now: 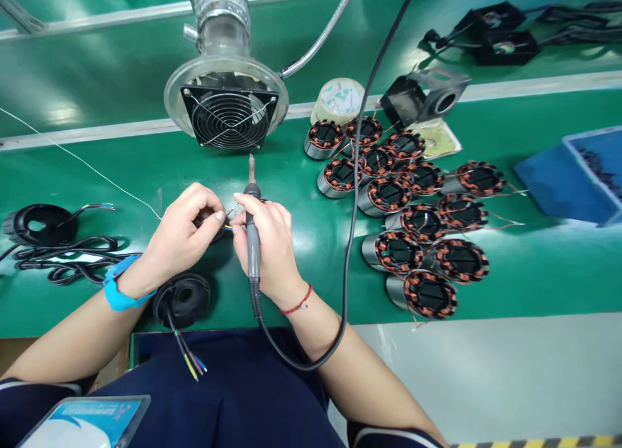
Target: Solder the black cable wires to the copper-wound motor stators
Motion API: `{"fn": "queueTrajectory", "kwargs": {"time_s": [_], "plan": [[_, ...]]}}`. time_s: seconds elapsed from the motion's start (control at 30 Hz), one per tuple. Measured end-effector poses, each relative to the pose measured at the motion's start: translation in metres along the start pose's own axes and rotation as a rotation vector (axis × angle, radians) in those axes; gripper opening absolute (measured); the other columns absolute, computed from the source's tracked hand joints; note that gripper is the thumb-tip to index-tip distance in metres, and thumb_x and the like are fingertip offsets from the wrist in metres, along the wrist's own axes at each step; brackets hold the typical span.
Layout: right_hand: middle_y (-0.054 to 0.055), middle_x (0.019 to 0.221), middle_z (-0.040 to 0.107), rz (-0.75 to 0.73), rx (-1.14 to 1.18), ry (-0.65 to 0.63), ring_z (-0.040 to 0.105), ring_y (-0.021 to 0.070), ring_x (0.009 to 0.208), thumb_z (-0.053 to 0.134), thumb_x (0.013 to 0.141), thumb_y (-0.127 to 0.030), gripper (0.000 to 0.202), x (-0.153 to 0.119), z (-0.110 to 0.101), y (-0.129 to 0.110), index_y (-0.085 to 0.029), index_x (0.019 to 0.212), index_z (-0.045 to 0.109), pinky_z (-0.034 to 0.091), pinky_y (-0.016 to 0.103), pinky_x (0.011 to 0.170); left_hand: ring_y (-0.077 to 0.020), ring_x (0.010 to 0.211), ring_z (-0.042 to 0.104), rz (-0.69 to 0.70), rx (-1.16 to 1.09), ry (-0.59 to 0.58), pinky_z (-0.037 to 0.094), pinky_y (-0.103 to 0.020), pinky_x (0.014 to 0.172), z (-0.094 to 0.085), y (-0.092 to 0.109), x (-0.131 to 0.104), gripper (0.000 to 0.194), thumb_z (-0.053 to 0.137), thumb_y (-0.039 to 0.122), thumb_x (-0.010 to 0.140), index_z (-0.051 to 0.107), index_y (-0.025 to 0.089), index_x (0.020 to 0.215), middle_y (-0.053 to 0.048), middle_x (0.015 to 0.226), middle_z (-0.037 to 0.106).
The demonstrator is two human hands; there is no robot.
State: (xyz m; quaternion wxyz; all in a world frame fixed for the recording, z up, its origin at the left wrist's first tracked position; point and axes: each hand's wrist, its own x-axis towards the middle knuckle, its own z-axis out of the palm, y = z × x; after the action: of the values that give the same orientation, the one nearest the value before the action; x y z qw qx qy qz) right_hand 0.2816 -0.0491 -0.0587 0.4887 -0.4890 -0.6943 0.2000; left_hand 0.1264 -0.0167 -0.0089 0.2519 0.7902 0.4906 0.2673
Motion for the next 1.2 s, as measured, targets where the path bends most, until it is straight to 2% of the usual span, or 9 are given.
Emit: {"fn": "queueTrajectory", "kwargs": {"time_s": [0.23,0.47,0.73,0.9,1.03,1.2], "plan": [[-0.001,0.087,0.069,0.018,0.063,-0.041,0.066,0.0216,0.098,0.056,0.086,-0.016,0.047,0.000,-0.003,0.005,-0.028,0.130,0.046,0.047,0.047,0.099,-0.0154,0.079,0.055,0.096,-0.035,-0.007,0.047,-0.029,0.074,-0.005,-0.003,0.000,0.011,0.052,0.016,0.090,0.058,0.018,0.080,-0.003,0.082,0.059],[-0.003,0.086,0.066,0.135,0.248,0.074,0.065,0.0182,0.093,0.059,0.086,-0.017,0.048,0.000,-0.001,0.005,-0.029,0.131,0.045,0.052,0.043,0.093,-0.0140,0.080,0.059,0.230,-0.040,0.005,0.048,-0.026,0.074,-0.004,0.000,0.000,0.010,0.058,0.012,0.090,0.065,0.016,0.084,-0.003,0.082,0.062],[-0.003,0.087,0.067,0.081,0.191,0.104,0.065,0.0180,0.090,0.063,0.086,-0.018,0.050,-0.001,-0.005,0.007,-0.030,0.132,0.045,0.050,0.042,0.093,-0.0147,0.077,0.059,0.310,0.092,0.068,0.049,-0.027,0.071,0.004,-0.003,-0.002,0.011,0.059,0.017,0.092,0.067,0.016,0.084,-0.004,0.081,0.064],[-0.005,0.085,0.064,0.058,0.277,0.125,0.064,0.0137,0.081,0.062,0.085,-0.013,0.051,0.001,-0.006,0.004,-0.031,0.130,0.047,0.054,0.033,0.083,-0.0153,0.078,0.059,0.332,0.130,0.038,0.049,-0.028,0.072,0.003,-0.004,-0.003,0.015,0.057,0.022,0.094,0.067,0.015,0.085,-0.005,0.083,0.064],[-0.005,0.083,0.063,0.070,0.314,0.112,0.064,0.0140,0.080,0.061,0.086,-0.011,0.049,0.001,-0.005,0.001,-0.031,0.128,0.047,0.055,0.033,0.082,-0.0170,0.081,0.060,0.287,0.142,-0.055,0.048,-0.031,0.076,-0.002,-0.001,-0.003,0.015,0.055,0.021,0.095,0.067,0.015,0.087,-0.005,0.085,0.065],[-0.002,0.088,0.067,0.096,0.202,0.054,0.065,0.0191,0.090,0.059,0.087,-0.016,0.050,0.000,-0.010,0.008,-0.031,0.132,0.045,0.052,0.043,0.093,-0.0143,0.079,0.058,0.095,0.047,-0.080,0.046,-0.027,0.071,-0.003,0.000,-0.003,0.015,0.055,0.014,0.090,0.067,0.016,0.082,-0.003,0.084,0.060]]}}
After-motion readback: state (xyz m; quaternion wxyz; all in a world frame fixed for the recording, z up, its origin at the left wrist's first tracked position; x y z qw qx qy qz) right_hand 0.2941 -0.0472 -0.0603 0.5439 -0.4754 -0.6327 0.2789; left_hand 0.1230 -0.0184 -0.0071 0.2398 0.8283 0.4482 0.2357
